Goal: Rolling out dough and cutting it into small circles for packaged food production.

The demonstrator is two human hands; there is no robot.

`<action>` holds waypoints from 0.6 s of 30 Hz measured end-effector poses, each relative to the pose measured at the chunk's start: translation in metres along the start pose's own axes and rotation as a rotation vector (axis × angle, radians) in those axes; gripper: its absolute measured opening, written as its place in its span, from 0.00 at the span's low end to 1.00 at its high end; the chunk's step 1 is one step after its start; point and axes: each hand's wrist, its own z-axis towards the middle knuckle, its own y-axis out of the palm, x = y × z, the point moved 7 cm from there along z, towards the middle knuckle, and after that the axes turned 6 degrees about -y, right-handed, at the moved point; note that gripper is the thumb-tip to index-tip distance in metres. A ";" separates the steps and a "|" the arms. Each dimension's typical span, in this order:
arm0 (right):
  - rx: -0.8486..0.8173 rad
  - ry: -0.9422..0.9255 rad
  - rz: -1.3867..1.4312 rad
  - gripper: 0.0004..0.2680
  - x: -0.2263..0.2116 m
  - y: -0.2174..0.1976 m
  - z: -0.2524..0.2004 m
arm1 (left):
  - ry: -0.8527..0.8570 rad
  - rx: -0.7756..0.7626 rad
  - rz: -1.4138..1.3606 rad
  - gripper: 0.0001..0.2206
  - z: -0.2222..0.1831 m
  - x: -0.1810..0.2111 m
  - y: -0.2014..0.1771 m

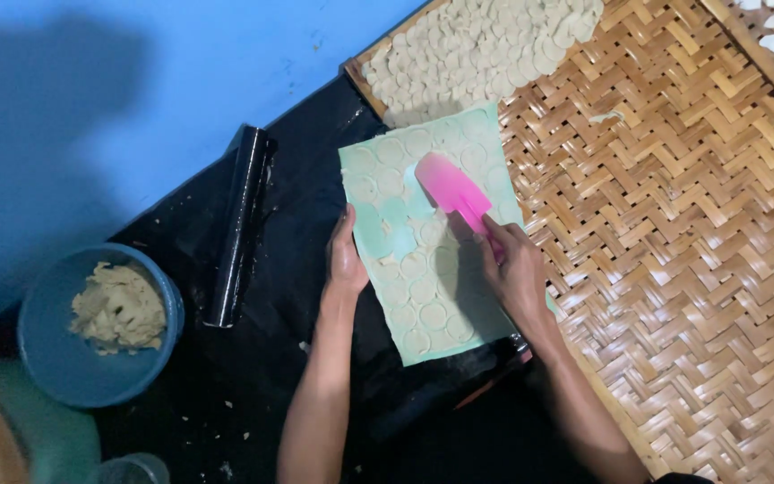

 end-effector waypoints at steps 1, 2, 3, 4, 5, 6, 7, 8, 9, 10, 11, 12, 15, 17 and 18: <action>0.007 0.000 -0.003 0.11 0.002 0.000 0.000 | -0.001 -0.008 0.001 0.25 0.000 0.000 0.005; 0.028 0.018 0.003 0.11 0.006 -0.003 -0.001 | 0.001 -0.014 0.002 0.25 -0.001 -0.002 0.010; 0.050 0.036 0.009 0.11 0.010 -0.005 -0.002 | 0.003 -0.020 0.004 0.25 -0.002 -0.004 0.015; 0.052 0.037 0.002 0.11 0.016 -0.009 -0.002 | 0.000 -0.025 0.000 0.25 -0.002 -0.004 0.022; 0.073 0.017 0.012 0.12 0.021 -0.014 -0.001 | 0.003 -0.013 0.016 0.25 -0.003 -0.004 0.028; 0.093 -0.003 0.022 0.12 0.026 -0.018 0.000 | 0.006 -0.001 0.033 0.25 -0.003 -0.004 0.033; 0.094 -0.002 0.017 0.12 0.029 -0.026 0.002 | 0.004 -0.005 0.029 0.25 -0.001 -0.006 0.039; 0.102 0.000 0.028 0.12 0.031 -0.033 0.004 | 0.008 -0.003 0.023 0.25 0.000 -0.008 0.044; 0.109 0.003 0.039 0.12 0.034 -0.040 0.006 | 0.012 -0.001 0.017 0.24 0.001 -0.009 0.048; 0.104 0.001 0.040 0.12 0.038 -0.044 0.009 | 0.014 0.004 0.014 0.24 0.005 -0.014 0.050; 0.103 0.002 0.015 0.11 0.041 -0.050 0.011 | 0.027 -0.007 0.017 0.24 0.010 -0.018 0.053; 0.101 0.002 -0.008 0.11 0.044 -0.054 0.015 | 0.041 -0.016 0.022 0.24 0.014 -0.021 0.055; 0.118 0.028 -0.014 0.13 0.059 -0.060 0.028 | 0.016 0.028 0.028 0.24 0.032 -0.036 0.054; 0.114 0.005 -0.006 0.13 0.065 -0.060 0.033 | 0.013 0.004 0.043 0.25 0.034 -0.035 0.071; 0.108 -0.012 0.001 0.13 0.067 -0.058 0.034 | 0.003 -0.017 0.058 0.25 0.033 -0.034 0.079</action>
